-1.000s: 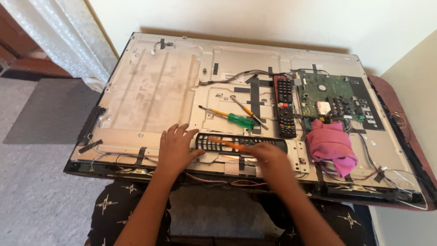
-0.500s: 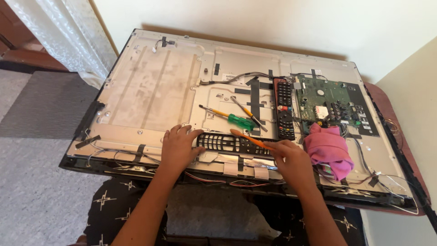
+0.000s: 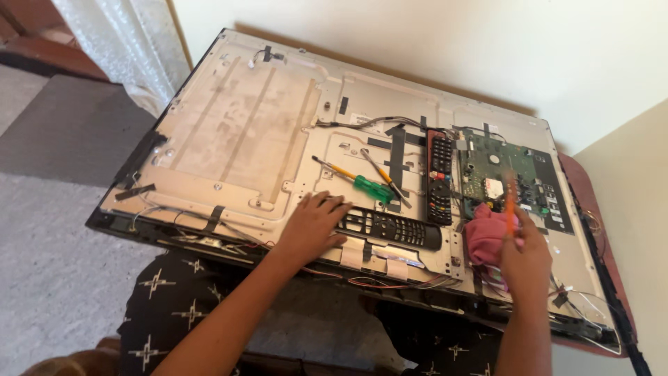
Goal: The person disassembles a remote control, cleans the internal components with a pencil, and reassembles the device. They remove the back cover, separate the circuit board, clean the buttons and board, then reinsert the board and snap the cover back on.
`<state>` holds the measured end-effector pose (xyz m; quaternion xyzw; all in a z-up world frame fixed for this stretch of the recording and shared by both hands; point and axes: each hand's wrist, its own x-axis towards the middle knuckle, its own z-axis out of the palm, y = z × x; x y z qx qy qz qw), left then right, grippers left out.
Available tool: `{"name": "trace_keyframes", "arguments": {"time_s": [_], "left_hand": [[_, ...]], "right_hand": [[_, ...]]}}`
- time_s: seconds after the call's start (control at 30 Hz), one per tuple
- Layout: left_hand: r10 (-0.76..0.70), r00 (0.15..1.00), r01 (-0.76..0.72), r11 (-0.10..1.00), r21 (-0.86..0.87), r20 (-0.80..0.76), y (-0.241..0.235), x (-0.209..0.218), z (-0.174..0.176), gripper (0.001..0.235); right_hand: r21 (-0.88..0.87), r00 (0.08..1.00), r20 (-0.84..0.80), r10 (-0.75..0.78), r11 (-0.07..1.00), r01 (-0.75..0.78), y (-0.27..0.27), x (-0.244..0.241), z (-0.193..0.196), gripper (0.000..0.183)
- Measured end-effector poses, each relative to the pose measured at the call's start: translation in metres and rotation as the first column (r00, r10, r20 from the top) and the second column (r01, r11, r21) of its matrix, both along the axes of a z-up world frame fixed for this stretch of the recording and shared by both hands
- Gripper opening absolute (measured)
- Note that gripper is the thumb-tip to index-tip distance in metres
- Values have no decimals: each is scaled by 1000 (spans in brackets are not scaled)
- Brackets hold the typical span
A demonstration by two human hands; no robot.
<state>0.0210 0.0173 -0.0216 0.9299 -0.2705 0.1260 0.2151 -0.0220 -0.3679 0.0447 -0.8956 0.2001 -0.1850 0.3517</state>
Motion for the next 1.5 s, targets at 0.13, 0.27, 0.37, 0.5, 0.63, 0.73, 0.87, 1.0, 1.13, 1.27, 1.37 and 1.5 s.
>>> {"name": "trace_keyframes", "arguments": {"time_s": [0.13, 0.27, 0.37, 0.5, 0.63, 0.73, 0.87, 1.0, 1.13, 1.27, 1.37, 1.5], "left_hand": [[-20, 1000, 20, 999, -27, 9, -6, -6, 6, 61], [2, 994, 9, 995, -103, 112, -1, -8, 20, 59], [87, 993, -66, 972, -227, 85, 17, -4, 31, 58], [129, 989, -147, 880, -452, -70, 38, -1, 40, 48], [88, 928, -300, 751, -588, -361, 43, -3, 45, 44], [-195, 764, -475, 475, -741, -615, 41, 2, 48, 48], [-513, 594, -615, 206, -761, -619, 45, 2, 50, 58], [-592, 539, -634, 184, -751, -600, 42, 3, 48, 62], [-380, 660, -486, 441, -754, -648, 41, 1, 43, 54], [-17, 899, -186, 889, -418, -437, 36, -5, 41, 41], [-78, 988, 42, 964, -261, -130, 31, -9, 41, 46], [-123, 992, 124, 985, -120, 20, 22, -13, 32, 66]], "right_hand": [[-104, 995, -78, 62, 992, -70, -8, 5, -17, 49], [-445, 981, 46, 189, 883, -149, 8, 25, -54, 37], [-473, 988, -20, 155, 869, -146, 19, 33, -73, 34], [-535, 991, -87, 105, 834, -136, 23, 32, -74, 35], [-525, 986, -1, 166, 839, -142, 34, 27, -64, 34], [-566, 980, 94, 174, 819, -91, 39, 25, -51, 34], [-378, 948, 183, 260, 909, -176, 48, 23, -34, 40], [-258, 949, 168, 268, 941, -220, 60, 23, -22, 44], [-211, 926, 199, 321, 937, -280, 56, 26, -11, 51], [-193, 971, 89, 224, 960, -204, 46, 41, -13, 56], [-195, 975, 77, 207, 963, -189, 46, 46, -29, 54], [-376, 946, 146, 289, 901, -217, 37, 59, -49, 50]]}}
